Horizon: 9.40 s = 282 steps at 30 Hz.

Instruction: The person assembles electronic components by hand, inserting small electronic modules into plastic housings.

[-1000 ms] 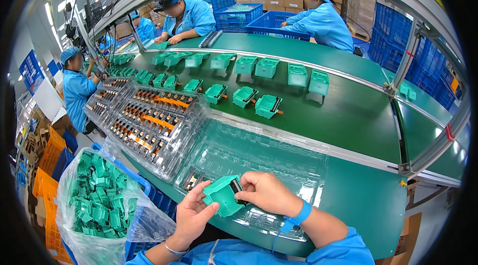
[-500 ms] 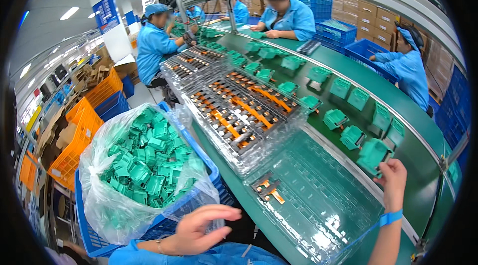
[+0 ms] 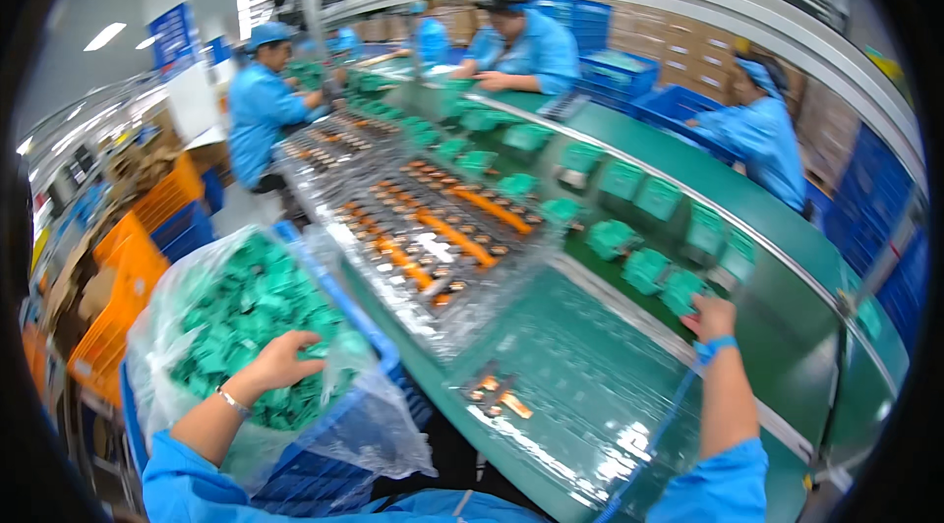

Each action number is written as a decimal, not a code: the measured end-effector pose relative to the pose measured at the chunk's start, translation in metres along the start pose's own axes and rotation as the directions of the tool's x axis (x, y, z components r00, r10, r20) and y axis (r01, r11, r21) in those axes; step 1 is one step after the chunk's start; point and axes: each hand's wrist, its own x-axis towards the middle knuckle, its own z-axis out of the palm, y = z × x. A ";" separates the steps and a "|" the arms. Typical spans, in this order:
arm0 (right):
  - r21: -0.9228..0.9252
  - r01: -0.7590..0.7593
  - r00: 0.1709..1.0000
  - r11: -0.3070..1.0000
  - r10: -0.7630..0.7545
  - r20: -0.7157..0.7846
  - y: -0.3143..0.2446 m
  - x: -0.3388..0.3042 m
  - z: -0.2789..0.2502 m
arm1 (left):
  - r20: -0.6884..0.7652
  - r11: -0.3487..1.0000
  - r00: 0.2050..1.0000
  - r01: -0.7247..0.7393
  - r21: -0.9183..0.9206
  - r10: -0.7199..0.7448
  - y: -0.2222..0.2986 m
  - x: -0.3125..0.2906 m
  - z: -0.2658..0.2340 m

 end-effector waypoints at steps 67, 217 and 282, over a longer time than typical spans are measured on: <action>-0.284 0.534 0.778 0.796 -0.332 0.533 -0.049 -0.257 0.052 | 0.146 0.003 0.955 0.151 -0.989 0.259 0.241 -0.025 0.173; 0.492 -0.177 0.736 0.852 -0.217 0.641 -0.063 -0.255 -0.002 | 0.528 0.423 0.793 0.384 -0.820 0.304 0.302 -0.011 0.141; -0.274 0.013 0.779 0.962 0.162 0.606 -0.054 -0.233 -0.014 | 0.303 0.337 0.829 0.149 -0.930 0.470 0.295 -0.016 0.178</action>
